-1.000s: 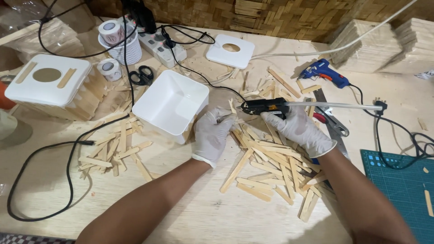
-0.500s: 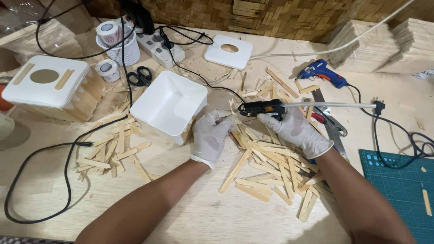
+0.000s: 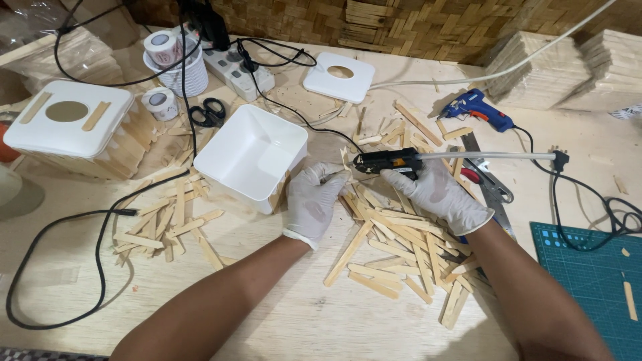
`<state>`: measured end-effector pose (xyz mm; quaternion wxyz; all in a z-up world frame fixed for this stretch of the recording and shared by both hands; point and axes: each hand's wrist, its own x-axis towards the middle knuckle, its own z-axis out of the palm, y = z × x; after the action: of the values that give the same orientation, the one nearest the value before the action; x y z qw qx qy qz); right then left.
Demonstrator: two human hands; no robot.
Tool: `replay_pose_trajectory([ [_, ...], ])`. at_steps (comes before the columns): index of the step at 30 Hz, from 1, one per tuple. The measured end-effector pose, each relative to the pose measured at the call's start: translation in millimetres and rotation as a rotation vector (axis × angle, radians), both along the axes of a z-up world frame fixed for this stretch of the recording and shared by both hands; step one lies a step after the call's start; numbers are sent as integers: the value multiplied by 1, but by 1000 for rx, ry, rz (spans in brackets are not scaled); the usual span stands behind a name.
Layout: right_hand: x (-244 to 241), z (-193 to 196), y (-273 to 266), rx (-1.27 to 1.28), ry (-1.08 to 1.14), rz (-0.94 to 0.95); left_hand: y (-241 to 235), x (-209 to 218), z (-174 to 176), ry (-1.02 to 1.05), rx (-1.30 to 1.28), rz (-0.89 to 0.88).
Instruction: Gluing popsicle sticks to the exterior of a white plastic container using a hot glue gun to create a decorative cover.
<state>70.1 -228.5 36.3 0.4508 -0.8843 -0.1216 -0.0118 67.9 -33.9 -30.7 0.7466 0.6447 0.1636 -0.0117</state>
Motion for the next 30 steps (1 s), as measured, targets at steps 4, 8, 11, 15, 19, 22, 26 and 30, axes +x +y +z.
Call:
replay_pose_trajectory([
  [4,0,0,1,-10,13,-5,0,0,1,-11,-13,-7],
  [8,2,-3,-3,-37,15,-7,-1,3,-12,-20,-16,-16],
  [11,0,2,2,-39,23,-12,-1,4,-9,-27,16,-25],
  [15,2,-5,-5,-37,30,-17,0,-3,5,-18,20,-25],
  [19,2,-6,-5,-44,44,-22,1,-5,8,-26,25,-22],
  [22,-1,1,-2,-47,39,-16,1,-4,5,-22,27,-24],
  [26,-1,-3,-3,-64,14,-13,2,-11,18,-5,20,-21],
  [30,0,0,0,-51,14,-3,4,-10,16,-15,22,-10],
])
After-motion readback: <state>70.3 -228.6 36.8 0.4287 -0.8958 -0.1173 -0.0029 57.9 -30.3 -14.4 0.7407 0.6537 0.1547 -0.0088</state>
